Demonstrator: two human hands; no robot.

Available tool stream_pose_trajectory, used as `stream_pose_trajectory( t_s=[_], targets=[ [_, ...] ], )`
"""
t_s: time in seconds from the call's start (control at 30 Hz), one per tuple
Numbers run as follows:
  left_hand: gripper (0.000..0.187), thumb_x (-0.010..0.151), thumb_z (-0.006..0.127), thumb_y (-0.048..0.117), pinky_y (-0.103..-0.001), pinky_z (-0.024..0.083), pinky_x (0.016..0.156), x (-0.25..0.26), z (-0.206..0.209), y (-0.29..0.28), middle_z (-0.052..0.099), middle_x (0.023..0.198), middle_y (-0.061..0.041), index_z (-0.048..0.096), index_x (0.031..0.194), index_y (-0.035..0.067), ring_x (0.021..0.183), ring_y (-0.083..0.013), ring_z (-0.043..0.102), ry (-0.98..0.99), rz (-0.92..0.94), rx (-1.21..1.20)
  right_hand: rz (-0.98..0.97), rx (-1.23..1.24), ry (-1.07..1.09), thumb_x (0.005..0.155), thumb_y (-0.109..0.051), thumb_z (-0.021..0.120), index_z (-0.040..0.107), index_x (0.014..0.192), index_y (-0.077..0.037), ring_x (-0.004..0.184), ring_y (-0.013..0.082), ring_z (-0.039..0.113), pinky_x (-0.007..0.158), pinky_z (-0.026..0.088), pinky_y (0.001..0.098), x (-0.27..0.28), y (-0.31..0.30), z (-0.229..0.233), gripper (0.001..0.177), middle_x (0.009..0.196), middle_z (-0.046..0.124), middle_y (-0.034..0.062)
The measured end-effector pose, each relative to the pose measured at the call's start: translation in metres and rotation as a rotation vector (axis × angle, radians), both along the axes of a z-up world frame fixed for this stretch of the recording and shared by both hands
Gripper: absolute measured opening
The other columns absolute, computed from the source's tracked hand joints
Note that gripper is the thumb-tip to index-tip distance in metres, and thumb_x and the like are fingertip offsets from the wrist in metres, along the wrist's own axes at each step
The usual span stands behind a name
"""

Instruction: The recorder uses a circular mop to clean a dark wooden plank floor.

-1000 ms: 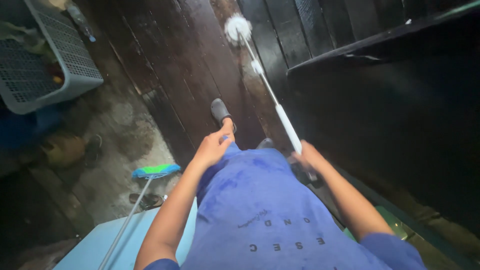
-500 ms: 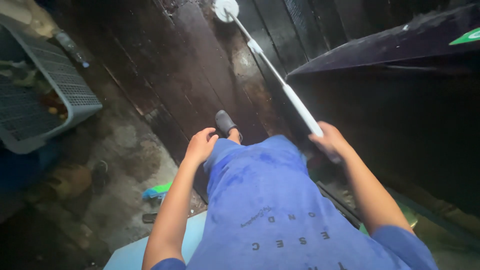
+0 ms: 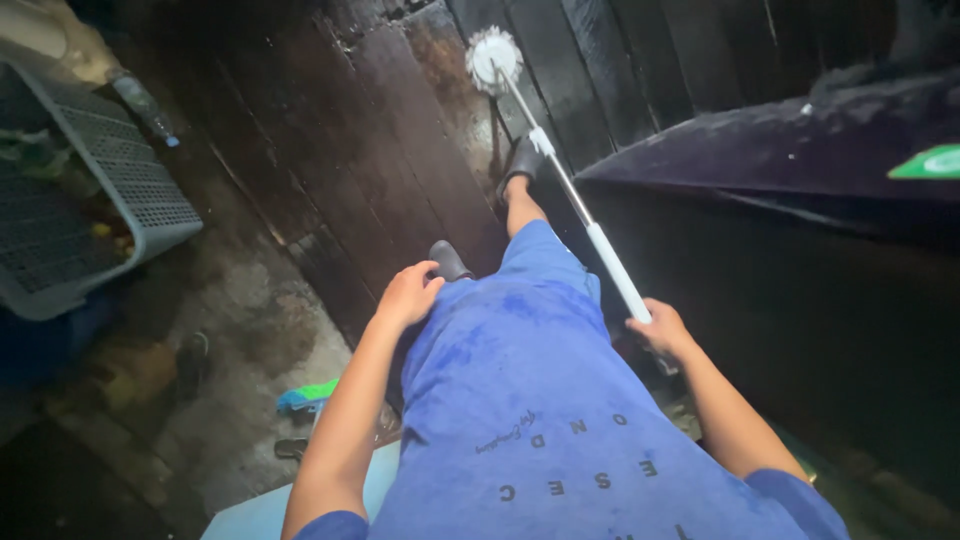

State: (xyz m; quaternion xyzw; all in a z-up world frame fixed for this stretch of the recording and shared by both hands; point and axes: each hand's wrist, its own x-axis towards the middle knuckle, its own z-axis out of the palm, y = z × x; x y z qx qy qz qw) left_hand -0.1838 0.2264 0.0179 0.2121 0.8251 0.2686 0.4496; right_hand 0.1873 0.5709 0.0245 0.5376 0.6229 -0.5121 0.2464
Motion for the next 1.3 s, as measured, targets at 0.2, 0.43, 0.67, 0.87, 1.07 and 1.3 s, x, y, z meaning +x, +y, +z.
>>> stream_pose_trajectory(
  t_s=[0.2, 0.43, 0.67, 0.87, 1.07, 1.3],
  targets=[
    [0.046, 0.091, 0.068, 0.032, -0.045, 0.054, 0.089, -0.034, 0.002, 0.027, 0.073, 0.104, -0.019, 0.067, 0.130, 0.009, 0.100, -0.0366, 0.070, 0.051, 0.105, -0.094, 0.012, -0.023, 0.191, 0.084, -0.011, 0.073, 0.064, 0.101, -0.003, 0.048, 0.0147, 0.055, 0.042, 0.043, 0.0328, -0.155, 0.083, -0.047, 0.021, 0.065, 0.059, 0.0053],
    [0.046, 0.091, 0.069, 0.032, -0.042, 0.055, 0.088, -0.081, 0.042, 0.116, 0.073, 0.101, -0.017, 0.067, 0.131, 0.010, 0.095, -0.0327, 0.071, 0.052, 0.249, -0.175, 0.057, -0.047, 0.280, 0.081, -0.010, 0.074, 0.063, 0.092, 0.000, 0.050, 0.0186, 0.059, 0.044, 0.046, 0.0360, -0.348, 0.187, -0.077, 0.019, 0.064, 0.061, 0.0083],
    [0.046, 0.090, 0.069, 0.031, -0.040, 0.055, 0.085, -0.109, 0.073, 0.206, 0.073, 0.100, -0.015, 0.067, 0.131, 0.010, 0.090, -0.0296, 0.070, 0.112, 0.337, -0.148, 0.305, 0.153, 0.309, 0.078, -0.020, 0.080, 0.074, 0.078, 0.002, 0.057, 0.0184, 0.068, 0.053, 0.052, 0.0354, -0.525, 0.303, -0.084, 0.022, 0.065, 0.069, 0.0086],
    [0.047, 0.090, 0.071, 0.030, -0.038, 0.055, 0.085, -0.100, 0.065, 0.219, 0.073, 0.101, -0.015, 0.067, 0.132, 0.011, 0.090, -0.0279, 0.071, 0.050, 0.380, -0.122, 0.384, 0.182, 0.313, 0.080, -0.019, 0.076, 0.072, 0.079, 0.002, 0.058, 0.0192, 0.067, 0.054, 0.051, 0.0367, -0.517, 0.345, -0.026, 0.022, 0.066, 0.068, 0.0104],
    [0.048, 0.089, 0.071, 0.030, -0.037, 0.056, 0.084, -0.107, 0.070, 0.226, 0.075, 0.099, -0.014, 0.065, 0.133, 0.011, 0.088, -0.0248, 0.071, -0.028, 0.372, -0.025, 0.531, 0.253, 0.312, 0.080, -0.022, 0.080, 0.073, 0.093, 0.001, 0.063, 0.0204, 0.068, 0.057, 0.052, 0.0378, -0.369, 0.342, -0.005, 0.028, 0.073, 0.070, 0.0120],
    [0.045, 0.091, 0.070, 0.028, -0.037, 0.056, 0.084, -0.121, 0.064, 0.242, 0.074, 0.102, -0.015, 0.066, 0.131, 0.008, 0.090, -0.0253, 0.071, 0.043, 0.305, 0.223, 0.361, 0.171, 0.014, 0.085, -0.020, 0.076, 0.072, 0.100, 0.001, 0.066, 0.0237, 0.070, 0.060, 0.055, 0.0411, -0.313, 0.289, 0.032, 0.026, 0.076, 0.072, 0.0134]
  ],
)
